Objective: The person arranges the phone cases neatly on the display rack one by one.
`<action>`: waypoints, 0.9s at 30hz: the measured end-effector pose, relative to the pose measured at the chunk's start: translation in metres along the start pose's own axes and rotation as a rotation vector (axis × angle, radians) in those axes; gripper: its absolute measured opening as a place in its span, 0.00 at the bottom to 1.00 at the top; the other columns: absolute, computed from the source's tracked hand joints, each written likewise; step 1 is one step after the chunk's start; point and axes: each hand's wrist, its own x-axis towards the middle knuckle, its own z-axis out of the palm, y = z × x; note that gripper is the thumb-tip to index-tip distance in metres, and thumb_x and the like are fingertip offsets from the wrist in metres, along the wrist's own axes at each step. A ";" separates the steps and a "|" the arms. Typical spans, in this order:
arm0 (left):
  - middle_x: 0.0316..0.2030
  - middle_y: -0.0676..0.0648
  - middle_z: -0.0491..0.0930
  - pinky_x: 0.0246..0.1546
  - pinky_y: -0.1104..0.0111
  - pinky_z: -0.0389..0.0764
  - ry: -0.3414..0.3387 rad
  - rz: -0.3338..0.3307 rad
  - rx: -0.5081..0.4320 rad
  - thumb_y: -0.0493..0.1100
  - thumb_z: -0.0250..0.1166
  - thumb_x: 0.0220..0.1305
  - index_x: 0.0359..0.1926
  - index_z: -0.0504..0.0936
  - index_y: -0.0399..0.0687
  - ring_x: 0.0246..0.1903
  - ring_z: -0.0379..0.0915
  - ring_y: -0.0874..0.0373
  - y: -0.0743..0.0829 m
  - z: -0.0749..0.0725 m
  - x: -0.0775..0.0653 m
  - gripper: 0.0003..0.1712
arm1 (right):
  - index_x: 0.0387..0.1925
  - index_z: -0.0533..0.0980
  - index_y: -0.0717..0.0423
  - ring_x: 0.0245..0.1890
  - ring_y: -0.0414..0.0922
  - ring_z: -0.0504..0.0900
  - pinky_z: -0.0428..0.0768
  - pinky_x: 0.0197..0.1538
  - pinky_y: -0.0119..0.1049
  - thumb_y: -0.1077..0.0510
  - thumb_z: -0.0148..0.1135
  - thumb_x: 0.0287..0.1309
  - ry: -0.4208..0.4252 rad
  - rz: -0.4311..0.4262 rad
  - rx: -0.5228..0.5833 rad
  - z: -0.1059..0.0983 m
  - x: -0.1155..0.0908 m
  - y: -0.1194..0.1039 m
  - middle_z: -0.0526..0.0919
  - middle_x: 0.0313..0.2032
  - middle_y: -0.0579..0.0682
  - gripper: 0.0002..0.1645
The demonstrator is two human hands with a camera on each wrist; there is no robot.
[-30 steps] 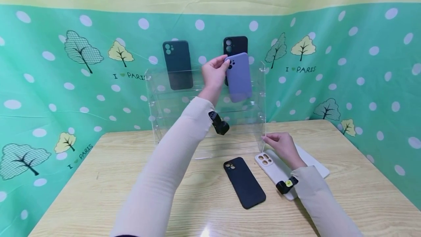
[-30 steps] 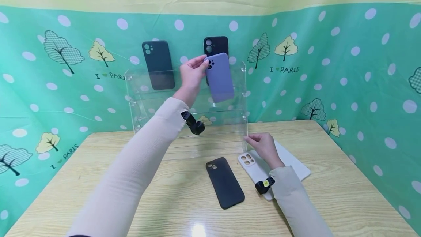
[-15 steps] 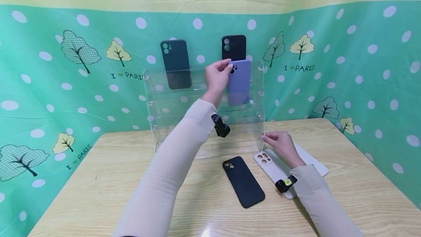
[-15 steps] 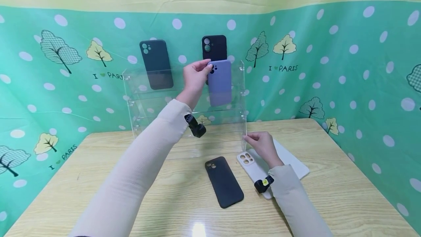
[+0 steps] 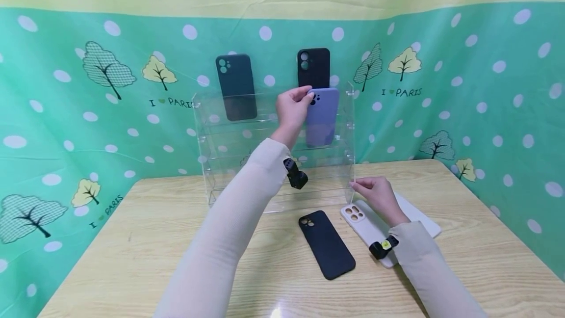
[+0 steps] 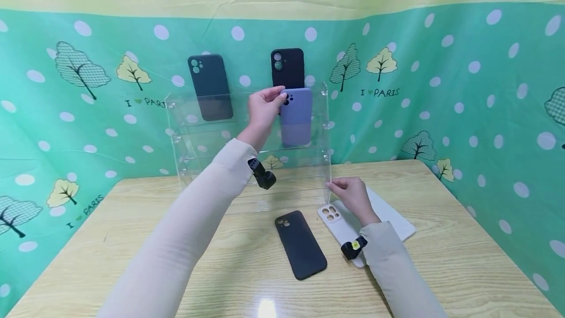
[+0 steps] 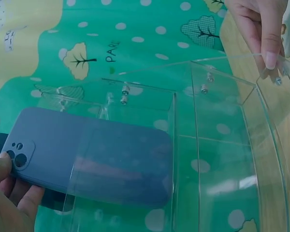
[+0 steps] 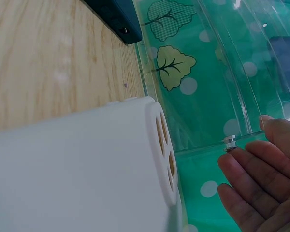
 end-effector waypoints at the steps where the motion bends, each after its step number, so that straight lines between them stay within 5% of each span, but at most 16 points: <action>1: 0.41 0.50 0.85 0.40 0.77 0.79 0.002 0.009 -0.008 0.39 0.66 0.60 0.45 0.85 0.45 0.39 0.80 0.66 -0.001 0.000 0.000 0.12 | 0.46 0.80 0.63 0.50 0.54 0.79 0.81 0.47 0.44 0.52 0.60 0.62 0.000 0.001 -0.001 0.000 0.000 0.000 0.82 0.47 0.60 0.19; 7: 0.39 0.51 0.84 0.39 0.77 0.79 0.017 0.045 -0.036 0.40 0.67 0.59 0.45 0.84 0.45 0.38 0.79 0.66 -0.007 -0.002 -0.002 0.12 | 0.46 0.80 0.61 0.48 0.53 0.80 0.81 0.43 0.38 0.51 0.60 0.62 0.003 -0.005 -0.011 -0.001 0.000 0.001 0.83 0.46 0.59 0.19; 14: 0.38 0.52 0.83 0.37 0.77 0.80 0.120 0.099 -0.031 0.43 0.68 0.58 0.44 0.85 0.46 0.36 0.78 0.65 -0.014 0.001 -0.009 0.13 | 0.46 0.80 0.62 0.48 0.53 0.80 0.81 0.42 0.38 0.50 0.61 0.61 0.003 -0.006 0.002 0.001 0.000 0.001 0.83 0.46 0.59 0.20; 19: 0.35 0.53 0.83 0.36 0.78 0.80 0.202 0.101 -0.064 0.43 0.69 0.56 0.41 0.85 0.47 0.34 0.77 0.65 -0.018 0.003 -0.010 0.11 | 0.46 0.80 0.62 0.49 0.54 0.79 0.81 0.45 0.40 0.50 0.61 0.61 -0.006 -0.006 0.004 0.001 0.001 0.002 0.83 0.46 0.59 0.20; 27: 0.34 0.51 0.83 0.35 0.78 0.80 0.214 0.084 -0.039 0.41 0.69 0.56 0.40 0.84 0.44 0.33 0.78 0.64 -0.022 0.005 -0.011 0.10 | 0.46 0.81 0.61 0.49 0.54 0.80 0.81 0.46 0.43 0.49 0.61 0.61 0.000 -0.014 0.012 0.001 0.002 0.004 0.83 0.47 0.60 0.20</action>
